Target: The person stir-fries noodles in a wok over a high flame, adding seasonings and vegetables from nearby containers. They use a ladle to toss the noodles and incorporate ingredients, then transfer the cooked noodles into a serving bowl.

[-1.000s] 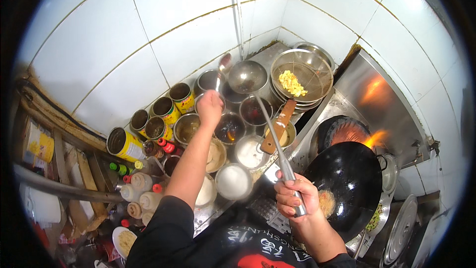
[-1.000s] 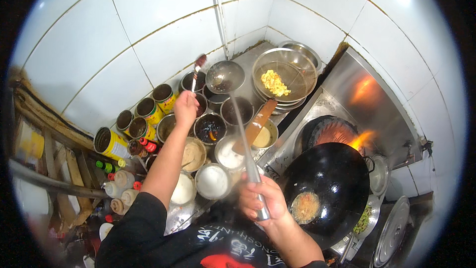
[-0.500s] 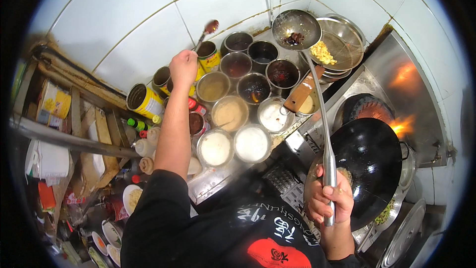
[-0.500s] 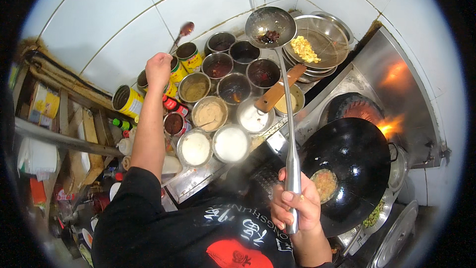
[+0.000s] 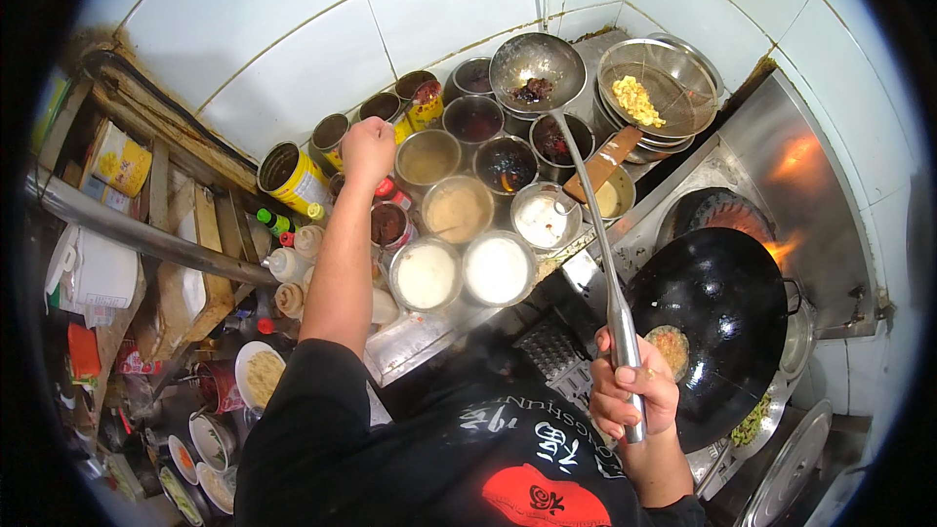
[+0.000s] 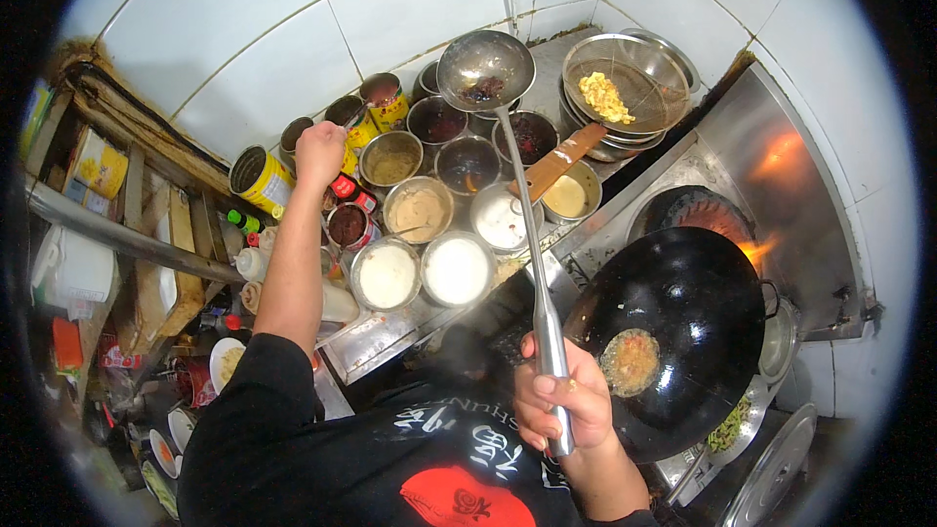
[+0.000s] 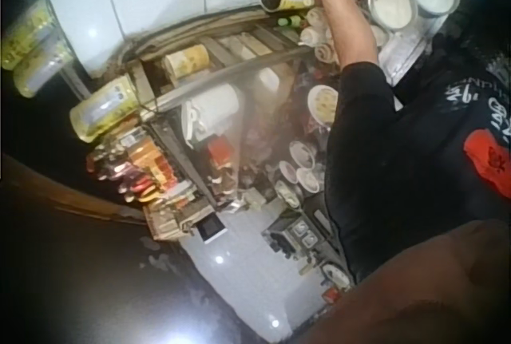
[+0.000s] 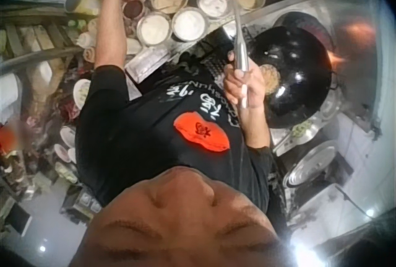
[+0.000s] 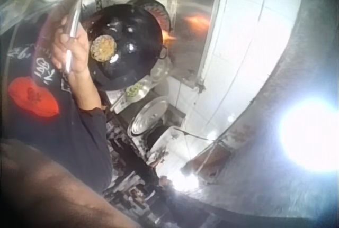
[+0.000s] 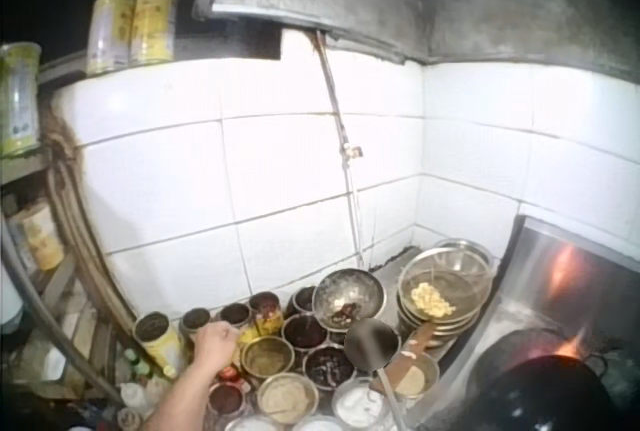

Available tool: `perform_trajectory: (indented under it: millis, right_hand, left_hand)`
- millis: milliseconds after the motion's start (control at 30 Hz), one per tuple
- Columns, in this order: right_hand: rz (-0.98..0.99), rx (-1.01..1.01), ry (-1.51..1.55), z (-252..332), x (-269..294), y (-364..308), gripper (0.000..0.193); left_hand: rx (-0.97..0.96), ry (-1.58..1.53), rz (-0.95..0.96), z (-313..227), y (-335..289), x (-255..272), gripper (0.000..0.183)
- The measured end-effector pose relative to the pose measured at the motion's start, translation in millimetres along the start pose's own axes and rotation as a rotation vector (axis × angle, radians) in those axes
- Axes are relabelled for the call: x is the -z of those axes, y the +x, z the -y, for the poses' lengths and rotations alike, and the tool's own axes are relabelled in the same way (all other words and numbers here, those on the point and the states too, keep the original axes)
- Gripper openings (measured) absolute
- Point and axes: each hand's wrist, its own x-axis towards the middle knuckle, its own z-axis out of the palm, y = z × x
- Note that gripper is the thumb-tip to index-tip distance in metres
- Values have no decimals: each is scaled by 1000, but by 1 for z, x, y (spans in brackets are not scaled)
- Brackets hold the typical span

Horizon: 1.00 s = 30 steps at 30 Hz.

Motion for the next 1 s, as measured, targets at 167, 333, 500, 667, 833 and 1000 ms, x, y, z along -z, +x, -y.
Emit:
perform_trajectory:
  millis: [167, 333, 500, 667, 833, 1000]
  right_hand:
    - [-40, 6, -23, -3, -2, -2, 33]
    - [-70, 34, -20, -3, -5, -1, 33]
    - [-137, 53, -58, -2, -5, 2, 34]
    - [-165, 60, -49, -7, -1, 1, 36]
    - [-118, 9, -68, -15, 6, -6, 36]
    - [-75, -86, -66, -21, 15, -16, 35]
  left_hand:
    - [-26, -54, -35, -2, -3, -13, 24]
    - [0, -21, 37, -4, 5, -32, 24]
    - [-57, 4, 72, -10, 2, -30, 24]
    - [10, -92, -7, -13, -24, 24, 24]
    - [25, 37, -11, -2, -55, 85, 22]
    - [83, 370, 301, 21, -81, 86, 20]
